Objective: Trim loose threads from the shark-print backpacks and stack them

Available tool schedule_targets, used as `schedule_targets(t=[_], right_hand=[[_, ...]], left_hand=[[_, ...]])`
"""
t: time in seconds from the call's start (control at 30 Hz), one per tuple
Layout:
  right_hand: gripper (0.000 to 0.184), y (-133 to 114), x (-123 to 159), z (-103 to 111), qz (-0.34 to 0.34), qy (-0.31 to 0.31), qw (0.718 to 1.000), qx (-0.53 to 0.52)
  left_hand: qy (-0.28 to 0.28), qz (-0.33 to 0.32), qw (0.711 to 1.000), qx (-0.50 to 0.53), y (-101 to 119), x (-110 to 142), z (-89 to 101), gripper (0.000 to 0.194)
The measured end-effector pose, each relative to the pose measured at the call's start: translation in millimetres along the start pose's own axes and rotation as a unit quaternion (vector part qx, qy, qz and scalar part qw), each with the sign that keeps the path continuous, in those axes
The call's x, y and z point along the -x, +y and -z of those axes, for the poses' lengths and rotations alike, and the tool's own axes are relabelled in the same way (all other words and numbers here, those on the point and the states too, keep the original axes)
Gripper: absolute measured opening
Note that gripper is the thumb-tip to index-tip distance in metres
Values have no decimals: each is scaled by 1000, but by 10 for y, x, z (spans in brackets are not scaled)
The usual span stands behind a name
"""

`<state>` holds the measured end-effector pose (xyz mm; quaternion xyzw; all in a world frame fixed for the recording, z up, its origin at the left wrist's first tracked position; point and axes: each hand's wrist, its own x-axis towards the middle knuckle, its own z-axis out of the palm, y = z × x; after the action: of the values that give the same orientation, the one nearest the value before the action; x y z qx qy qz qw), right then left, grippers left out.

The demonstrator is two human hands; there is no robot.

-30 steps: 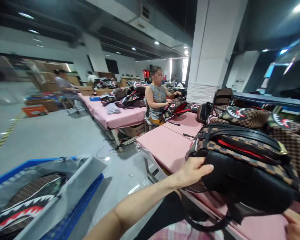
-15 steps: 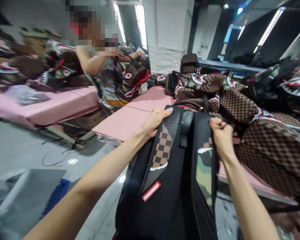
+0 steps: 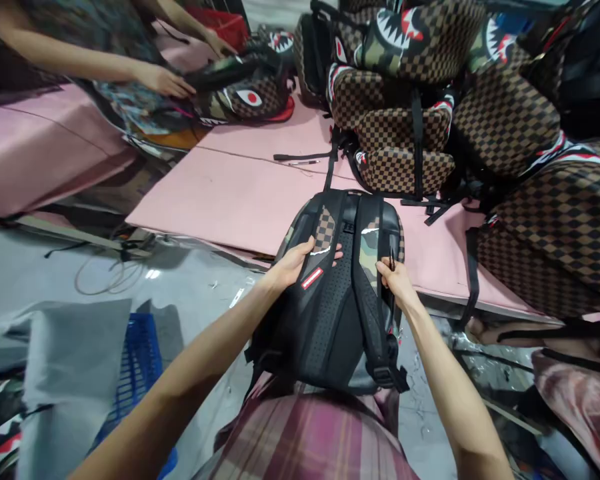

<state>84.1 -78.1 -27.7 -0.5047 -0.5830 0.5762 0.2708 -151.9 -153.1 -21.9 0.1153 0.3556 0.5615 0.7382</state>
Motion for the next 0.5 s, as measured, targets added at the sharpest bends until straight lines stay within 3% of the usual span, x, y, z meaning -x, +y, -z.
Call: schedule_targets(t=[0.13,0.5], right_hand=[[36,-28,-12,-14,-6,0,1000,-12],[41,-33,-41,34,-27,-22,998,-47]], left_hand=[[-10,9,1000,16,24,-23,3,48],[50,8,999,-4,105,-25,-46,48]])
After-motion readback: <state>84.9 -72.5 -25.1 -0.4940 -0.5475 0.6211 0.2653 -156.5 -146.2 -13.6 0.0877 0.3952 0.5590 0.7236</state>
